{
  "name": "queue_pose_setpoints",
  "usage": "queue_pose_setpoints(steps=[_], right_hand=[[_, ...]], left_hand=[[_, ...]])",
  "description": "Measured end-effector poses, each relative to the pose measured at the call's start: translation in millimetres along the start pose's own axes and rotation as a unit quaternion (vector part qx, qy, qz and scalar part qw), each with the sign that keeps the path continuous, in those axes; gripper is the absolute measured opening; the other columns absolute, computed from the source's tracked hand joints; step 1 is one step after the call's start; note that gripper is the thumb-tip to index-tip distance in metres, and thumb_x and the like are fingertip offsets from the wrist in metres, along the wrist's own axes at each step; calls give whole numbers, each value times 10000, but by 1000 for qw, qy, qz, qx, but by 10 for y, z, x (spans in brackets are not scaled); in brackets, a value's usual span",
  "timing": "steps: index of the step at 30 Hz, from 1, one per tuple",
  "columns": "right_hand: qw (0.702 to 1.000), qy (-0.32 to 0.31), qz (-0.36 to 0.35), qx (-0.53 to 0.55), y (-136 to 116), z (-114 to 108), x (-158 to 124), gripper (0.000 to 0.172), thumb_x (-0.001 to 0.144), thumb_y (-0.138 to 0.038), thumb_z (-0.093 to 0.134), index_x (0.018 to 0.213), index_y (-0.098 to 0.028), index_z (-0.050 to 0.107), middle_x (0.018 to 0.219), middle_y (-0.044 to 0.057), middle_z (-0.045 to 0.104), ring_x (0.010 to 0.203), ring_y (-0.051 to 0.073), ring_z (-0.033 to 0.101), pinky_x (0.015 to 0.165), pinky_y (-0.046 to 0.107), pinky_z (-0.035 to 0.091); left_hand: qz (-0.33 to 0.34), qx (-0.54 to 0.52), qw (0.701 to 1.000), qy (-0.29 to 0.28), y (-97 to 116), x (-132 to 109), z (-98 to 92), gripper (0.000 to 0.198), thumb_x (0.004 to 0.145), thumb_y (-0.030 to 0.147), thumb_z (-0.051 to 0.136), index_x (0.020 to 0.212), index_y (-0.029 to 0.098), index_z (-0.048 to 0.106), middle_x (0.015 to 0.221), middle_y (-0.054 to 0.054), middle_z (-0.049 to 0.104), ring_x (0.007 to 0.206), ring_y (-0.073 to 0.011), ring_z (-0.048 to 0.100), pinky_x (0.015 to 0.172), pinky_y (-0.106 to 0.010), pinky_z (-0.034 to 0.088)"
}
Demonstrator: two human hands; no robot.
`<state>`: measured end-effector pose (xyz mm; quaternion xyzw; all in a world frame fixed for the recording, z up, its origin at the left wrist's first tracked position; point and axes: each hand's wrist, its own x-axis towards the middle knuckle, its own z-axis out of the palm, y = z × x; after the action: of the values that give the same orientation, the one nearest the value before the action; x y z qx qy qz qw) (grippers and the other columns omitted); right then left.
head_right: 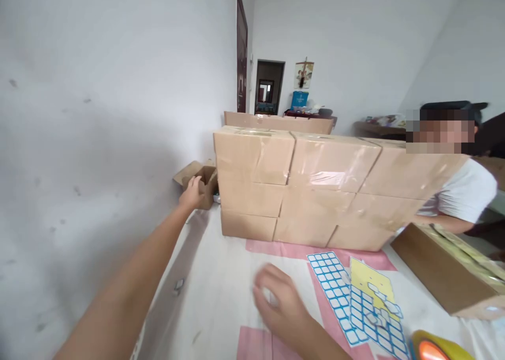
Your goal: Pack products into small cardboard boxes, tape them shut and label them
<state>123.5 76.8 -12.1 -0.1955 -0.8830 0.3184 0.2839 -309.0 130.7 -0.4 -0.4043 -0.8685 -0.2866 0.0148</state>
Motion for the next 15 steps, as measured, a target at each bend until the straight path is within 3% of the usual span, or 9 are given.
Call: queue_pose_setpoints(steps=[1,2,4,7,10,15], right_hand=[[999,-27,1,25,-61,354,481,150,955,-225,518,862,-216,636,898,55,666,837,197,644,784,307,542],[997,-45,46,34,-100,700,954,123,929,-169,538,953,-206,653,1028,54,686,905,188,658,823,290,544],[986,-48,160,8,-112,1314,1804,292,890,-95,566,1165,-171,629,1242,80,656,967,187,668,890,306,542],[972,-30,231,-28,19,1920,2698,425,903,-87,597,1325,-90,544,1376,176,571,1123,252,636,969,388,522],[950,-13,307,-59,243,2172,3176,433,978,-244,621,1386,-146,515,1397,148,558,1157,263,628,973,474,539],[923,-26,371,-100,539,2288,3541,405,992,-361,621,1344,-167,566,1324,116,612,1133,258,645,953,482,561]], left_hand=[[9,-2,1000,-2,-35,22,2,689,947,339,620,1552,274,294,1632,-148,295,1316,-319,527,1044,-538,513],[18,-2,1000,-3,-64,45,2,686,949,343,620,1551,275,298,1623,-147,308,1310,-317,529,1040,-538,516],[32,1,999,-5,-105,97,3,670,953,351,617,1545,271,313,1605,-146,336,1296,-311,538,1031,-532,522],[41,19,999,-9,-135,188,24,631,958,362,608,1525,261,350,1568,-143,387,1262,-297,558,1015,-522,529],[34,52,997,-37,-169,294,78,556,956,374,613,1465,238,437,1480,-132,484,1197,-276,596,981,-508,546],[11,116,989,-95,-283,467,141,457,930,392,651,1329,189,557,1352,-116,579,1151,-261,615,957,-492,551]])
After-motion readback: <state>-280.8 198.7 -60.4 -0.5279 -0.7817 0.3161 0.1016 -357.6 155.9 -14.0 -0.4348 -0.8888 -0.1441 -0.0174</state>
